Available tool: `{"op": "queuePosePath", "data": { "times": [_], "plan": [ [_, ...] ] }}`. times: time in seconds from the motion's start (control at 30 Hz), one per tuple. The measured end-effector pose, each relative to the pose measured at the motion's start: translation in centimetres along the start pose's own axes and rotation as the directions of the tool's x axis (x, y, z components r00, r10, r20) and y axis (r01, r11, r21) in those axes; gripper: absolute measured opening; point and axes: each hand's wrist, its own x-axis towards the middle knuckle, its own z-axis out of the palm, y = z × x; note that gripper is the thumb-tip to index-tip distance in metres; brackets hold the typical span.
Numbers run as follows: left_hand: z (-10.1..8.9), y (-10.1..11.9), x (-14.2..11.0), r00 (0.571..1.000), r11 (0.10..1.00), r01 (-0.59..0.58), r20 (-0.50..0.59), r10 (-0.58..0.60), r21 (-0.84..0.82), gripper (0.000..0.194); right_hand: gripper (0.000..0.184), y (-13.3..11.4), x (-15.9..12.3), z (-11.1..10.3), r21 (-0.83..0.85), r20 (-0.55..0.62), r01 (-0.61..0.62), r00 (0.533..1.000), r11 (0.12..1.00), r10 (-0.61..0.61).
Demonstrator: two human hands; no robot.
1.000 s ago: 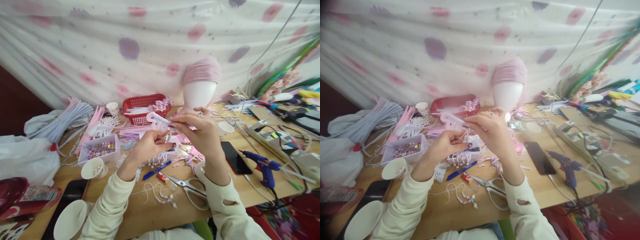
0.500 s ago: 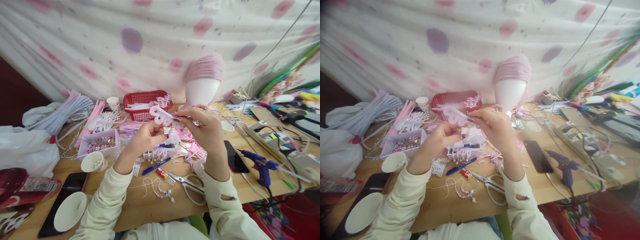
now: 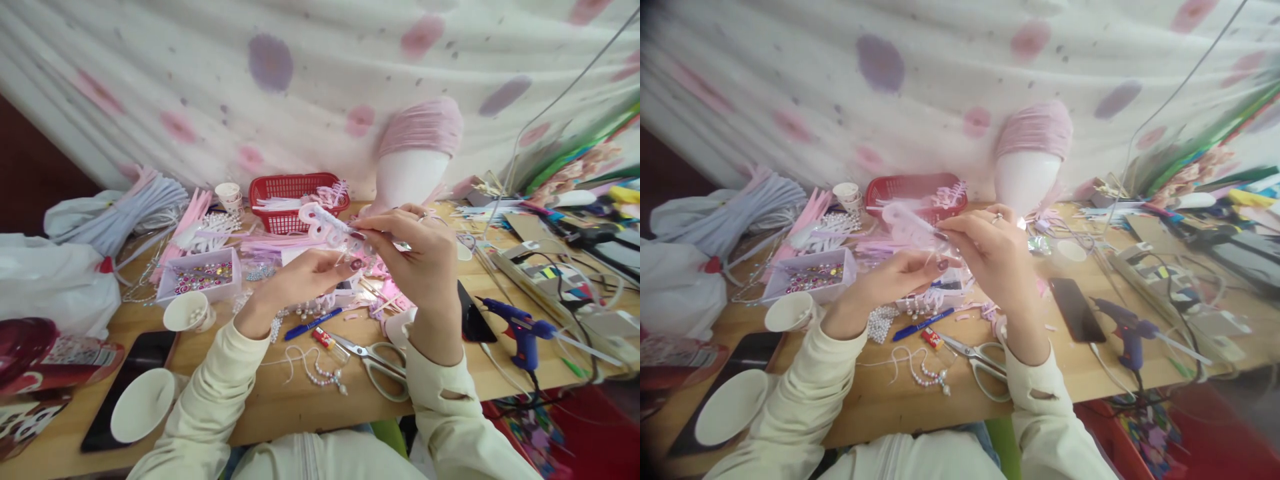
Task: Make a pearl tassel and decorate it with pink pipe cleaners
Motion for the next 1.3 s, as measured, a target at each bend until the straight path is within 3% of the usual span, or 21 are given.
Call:
{"op": "queuePosePath", "data": {
  "times": [0.07, 0.2, 0.37, 0.5, 0.6, 0.7, 0.8, 0.87, 1.0, 1.17, 1.23, 1.3],
  "plan": [
    [-0.1, -0.1, -0.1, 0.992, 0.997, 0.068, 0.110, -0.066, -0.019, 0.055, 0.018, 0.0, 0.0, 0.0, -0.002, -0.014, -0.003, 1.000, 1.000, 0.003],
    [-0.5, -0.2, -0.2, 0.955, 0.975, 0.167, 0.271, -0.123, -0.149, 0.056, 0.017, 0.3, 0.0, 0.1, -0.006, -0.026, -0.014, 1.000, 1.000, 0.014],
    [-0.6, -0.1, 0.0, 0.944, 0.963, 0.159, 0.321, -0.083, -0.220, 0.047, 0.017, 0.5, 0.0, 0.1, -0.003, -0.017, -0.040, 0.999, 0.999, 0.040],
    [-0.9, -0.1, -0.3, 0.975, 0.987, 0.109, 0.206, -0.082, -0.120, 0.043, 0.017, 0.2, 0.1, 0.0, -0.018, -0.013, -0.086, 0.996, 0.996, 0.086],
    [-1.7, 0.1, -1.0, 0.998, 0.997, 0.052, -0.032, -0.050, 0.055, 0.037, 0.018, 0.1, 0.0, 0.0, 0.014, -0.005, -0.195, 0.981, 0.981, 0.195],
    [-2.6, 0.9, -2.0, 0.976, 0.978, -0.013, -0.209, 0.057, 0.209, 0.023, 0.016, 0.4, -0.1, 0.5, 0.125, 0.000, -0.332, 0.942, 0.935, 0.334],
    [-2.6, 2.1, -2.8, 0.946, 0.963, -0.119, -0.266, 0.185, 0.244, 0.024, 0.007, 0.8, -0.3, 1.9, 0.248, 0.048, -0.428, 0.902, 0.869, 0.430],
    [-2.1, 2.6, -3.0, 0.926, 0.957, -0.175, -0.290, 0.240, 0.232, 0.023, 0.005, 0.9, -0.4, 3.0, 0.312, 0.155, -0.467, 0.884, 0.827, 0.441],
    [-1.3, 2.3, -2.5, 0.931, 0.979, -0.166, -0.308, 0.196, 0.121, 0.024, 0.007, 0.3, -0.4, 4.3, 0.361, 0.352, -0.518, 0.846, 0.776, 0.401],
    [-1.4, 1.7, -1.9, 0.923, 0.987, -0.153, -0.351, 0.159, 0.047, 0.025, 0.006, -1.3, -0.5, 3.0, 0.433, 0.541, -0.573, 0.783, 0.696, 0.307],
    [-1.3, 1.9, -2.0, 0.902, 0.980, -0.172, -0.384, 0.198, 0.102, 0.023, 0.009, -1.9, -0.6, 2.5, 0.422, 0.599, -0.603, 0.746, 0.677, 0.292],
    [-1.1, 2.2, -2.2, 0.861, 0.955, -0.202, -0.425, 0.279, 0.217, 0.021, 0.008, -2.4, -0.7, 2.3, 0.336, 0.586, -0.609, 0.733, 0.719, 0.347]
  ]
}}
